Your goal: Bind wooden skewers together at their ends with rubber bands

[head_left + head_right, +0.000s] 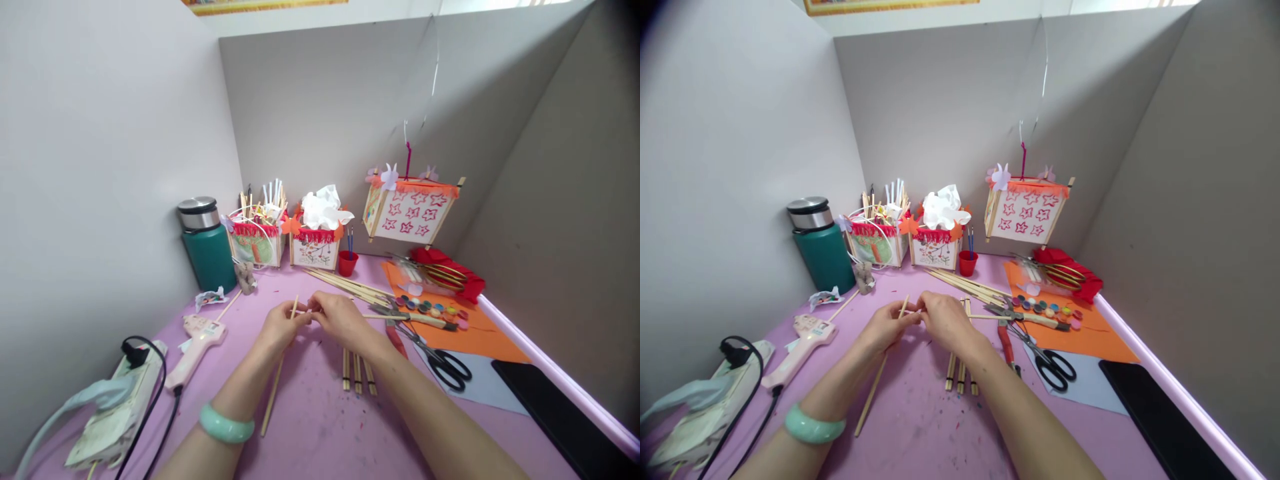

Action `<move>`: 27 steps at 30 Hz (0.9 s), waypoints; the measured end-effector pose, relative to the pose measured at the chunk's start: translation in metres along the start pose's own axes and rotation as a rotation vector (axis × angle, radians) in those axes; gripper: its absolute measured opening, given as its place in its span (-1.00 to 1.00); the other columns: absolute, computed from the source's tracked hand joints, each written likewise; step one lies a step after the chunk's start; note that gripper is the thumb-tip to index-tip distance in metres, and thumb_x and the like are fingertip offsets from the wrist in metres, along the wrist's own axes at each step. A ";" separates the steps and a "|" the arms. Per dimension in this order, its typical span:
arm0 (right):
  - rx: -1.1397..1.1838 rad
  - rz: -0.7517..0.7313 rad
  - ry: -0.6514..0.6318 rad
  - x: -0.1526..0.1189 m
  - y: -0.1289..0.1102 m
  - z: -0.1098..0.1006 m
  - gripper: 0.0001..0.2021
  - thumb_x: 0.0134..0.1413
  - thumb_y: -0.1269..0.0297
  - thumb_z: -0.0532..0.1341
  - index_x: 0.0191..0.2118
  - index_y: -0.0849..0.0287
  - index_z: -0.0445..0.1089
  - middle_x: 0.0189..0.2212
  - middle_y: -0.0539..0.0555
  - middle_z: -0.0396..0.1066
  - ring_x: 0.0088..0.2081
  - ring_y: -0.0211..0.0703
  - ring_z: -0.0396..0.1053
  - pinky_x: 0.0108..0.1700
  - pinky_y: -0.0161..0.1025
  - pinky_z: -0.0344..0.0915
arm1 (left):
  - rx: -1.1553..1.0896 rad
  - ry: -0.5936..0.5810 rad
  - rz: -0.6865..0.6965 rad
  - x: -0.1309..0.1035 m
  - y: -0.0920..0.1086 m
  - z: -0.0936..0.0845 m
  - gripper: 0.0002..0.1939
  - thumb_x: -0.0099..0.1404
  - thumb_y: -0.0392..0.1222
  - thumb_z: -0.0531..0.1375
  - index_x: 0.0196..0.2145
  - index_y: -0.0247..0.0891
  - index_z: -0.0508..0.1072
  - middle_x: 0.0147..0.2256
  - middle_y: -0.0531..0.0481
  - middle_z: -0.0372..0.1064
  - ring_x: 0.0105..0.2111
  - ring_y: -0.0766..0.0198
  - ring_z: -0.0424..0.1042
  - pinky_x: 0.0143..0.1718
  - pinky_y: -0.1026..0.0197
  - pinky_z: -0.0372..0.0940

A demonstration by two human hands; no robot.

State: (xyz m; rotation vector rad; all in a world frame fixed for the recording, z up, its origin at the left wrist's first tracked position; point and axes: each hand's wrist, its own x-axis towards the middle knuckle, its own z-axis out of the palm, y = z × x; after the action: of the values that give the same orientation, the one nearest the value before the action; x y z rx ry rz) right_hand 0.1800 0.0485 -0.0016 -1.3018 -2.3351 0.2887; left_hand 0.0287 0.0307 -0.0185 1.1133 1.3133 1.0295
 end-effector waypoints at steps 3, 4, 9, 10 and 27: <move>0.012 -0.003 -0.017 -0.001 -0.003 -0.007 -0.83 0.03 0.37 0.15 -0.21 0.15 0.38 -0.36 0.06 0.48 -0.35 -0.22 0.38 -0.33 -0.35 0.16 | -0.021 -0.059 -0.032 -0.004 0.005 0.001 -0.78 0.04 -0.20 0.22 -0.36 -0.37 0.34 -0.53 0.04 0.37 -0.82 0.57 -0.10 -0.81 0.38 -0.22; 0.016 -0.005 -0.027 -0.001 -0.003 -0.009 -0.84 0.02 0.37 0.16 -0.22 0.14 0.38 -0.37 0.05 0.48 -0.35 -0.22 0.38 -0.33 -0.36 0.15 | -0.028 -0.072 -0.047 -0.004 0.007 0.001 -0.80 0.04 -0.20 0.21 -0.38 -0.37 0.35 -0.51 0.01 0.39 -0.82 0.57 -0.11 -0.81 0.38 -0.23; 0.027 -0.020 -0.074 -0.003 0.001 -0.024 -0.88 -0.01 0.41 0.15 -0.36 0.15 0.43 -0.46 0.02 0.47 -0.42 -0.25 0.36 -0.39 -0.37 0.11 | -0.031 -0.012 -0.069 0.000 0.006 -0.004 -0.87 0.11 -0.22 0.15 -0.47 -0.37 0.34 -0.64 0.08 0.29 -0.83 0.55 -0.14 -0.80 0.37 -0.25; 0.028 -0.023 -0.076 -0.004 0.003 -0.027 -0.87 -0.02 0.43 0.14 -0.38 0.16 0.44 -0.47 0.02 0.47 -0.42 -0.26 0.35 -0.39 -0.38 0.11 | -0.029 0.014 -0.068 0.001 0.006 -0.006 -0.86 0.12 -0.21 0.13 -0.48 -0.36 0.33 -0.68 0.12 0.24 -0.84 0.55 -0.16 -0.80 0.37 -0.27; 0.044 0.076 -0.041 -0.004 -0.005 -0.016 -0.82 -0.02 0.41 0.10 -0.37 0.15 0.46 -0.46 0.05 0.47 -0.44 -0.24 0.35 -0.42 -0.37 0.11 | 0.112 0.071 0.063 0.002 -0.001 0.003 -0.77 0.03 -0.28 0.24 -0.29 -0.36 0.40 -0.52 0.00 0.42 -0.81 0.54 0.00 -0.80 0.40 -0.12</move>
State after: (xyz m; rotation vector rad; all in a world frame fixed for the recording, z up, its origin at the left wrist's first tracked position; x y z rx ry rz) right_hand 0.1852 0.0421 0.0135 -1.3779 -2.3023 0.3920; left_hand 0.0313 0.0320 -0.0200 1.2182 1.4143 1.0610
